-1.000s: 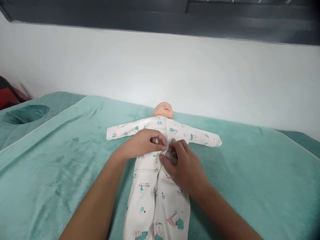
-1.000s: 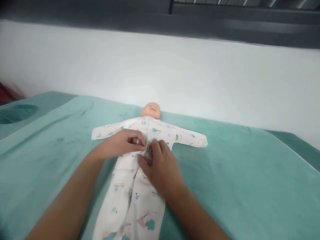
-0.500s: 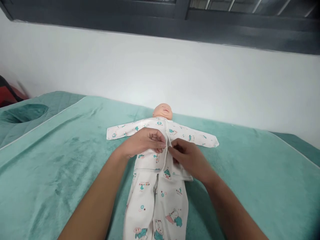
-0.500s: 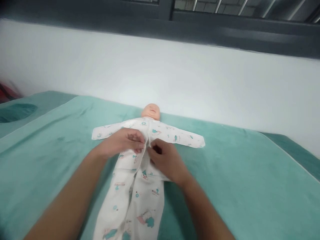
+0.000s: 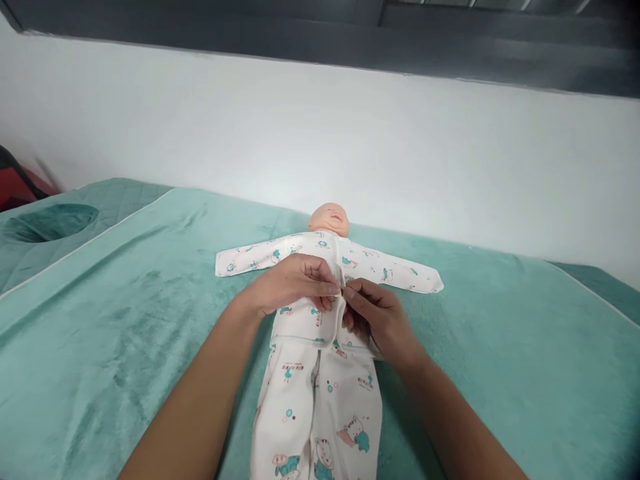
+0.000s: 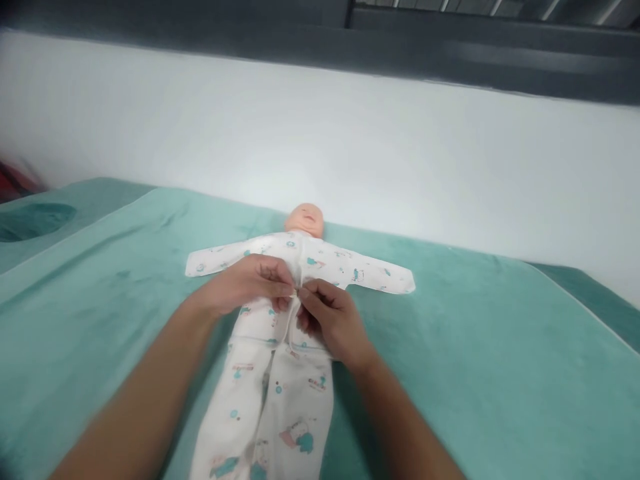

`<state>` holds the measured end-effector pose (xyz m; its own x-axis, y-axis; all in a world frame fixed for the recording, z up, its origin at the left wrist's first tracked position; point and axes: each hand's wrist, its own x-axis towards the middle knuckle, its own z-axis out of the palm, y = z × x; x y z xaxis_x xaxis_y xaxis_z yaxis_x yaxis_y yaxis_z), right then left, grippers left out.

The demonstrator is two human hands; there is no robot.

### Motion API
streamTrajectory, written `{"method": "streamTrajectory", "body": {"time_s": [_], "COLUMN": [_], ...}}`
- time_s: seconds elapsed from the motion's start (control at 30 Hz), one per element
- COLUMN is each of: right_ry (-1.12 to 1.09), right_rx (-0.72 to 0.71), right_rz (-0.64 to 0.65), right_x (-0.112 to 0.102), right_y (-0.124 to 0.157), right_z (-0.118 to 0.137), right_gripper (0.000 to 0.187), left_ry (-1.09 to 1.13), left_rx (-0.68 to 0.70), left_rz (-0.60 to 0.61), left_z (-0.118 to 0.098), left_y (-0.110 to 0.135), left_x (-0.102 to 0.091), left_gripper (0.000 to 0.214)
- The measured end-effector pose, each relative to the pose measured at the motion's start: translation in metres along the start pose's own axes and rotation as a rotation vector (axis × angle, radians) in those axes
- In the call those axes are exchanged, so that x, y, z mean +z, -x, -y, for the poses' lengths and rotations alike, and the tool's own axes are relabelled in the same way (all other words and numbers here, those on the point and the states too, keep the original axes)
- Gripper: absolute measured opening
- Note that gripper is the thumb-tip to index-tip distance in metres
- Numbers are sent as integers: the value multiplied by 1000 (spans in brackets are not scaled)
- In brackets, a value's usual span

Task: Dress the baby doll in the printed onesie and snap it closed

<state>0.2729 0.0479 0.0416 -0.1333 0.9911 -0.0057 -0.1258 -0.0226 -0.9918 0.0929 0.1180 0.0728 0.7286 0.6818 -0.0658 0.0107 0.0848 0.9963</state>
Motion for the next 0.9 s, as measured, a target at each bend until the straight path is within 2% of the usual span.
{"method": "streamTrajectory", "body": {"time_s": [0.27,0.67,0.8,0.9], "right_ry": [-56,75,189,374], "right_rx": [-17,-13,-139,-286], "right_rz": [11,16,38,6], "right_x": [-7,-7,-11,-12], "right_y": [1,1,2,2], "right_z": [-9,-6,-2,-1], "right_gripper": [30,33,36,22], "left_ry": [-30,-55,-80,-98], "left_rx": [16,40,38,38], "left_rz": [-3,-4,-10,-11], "left_z": [1,4,3,4], "left_y": [0,-2,-1,-2], "left_x": [2,5,6,6], "left_gripper": [12,18,20,20]}}
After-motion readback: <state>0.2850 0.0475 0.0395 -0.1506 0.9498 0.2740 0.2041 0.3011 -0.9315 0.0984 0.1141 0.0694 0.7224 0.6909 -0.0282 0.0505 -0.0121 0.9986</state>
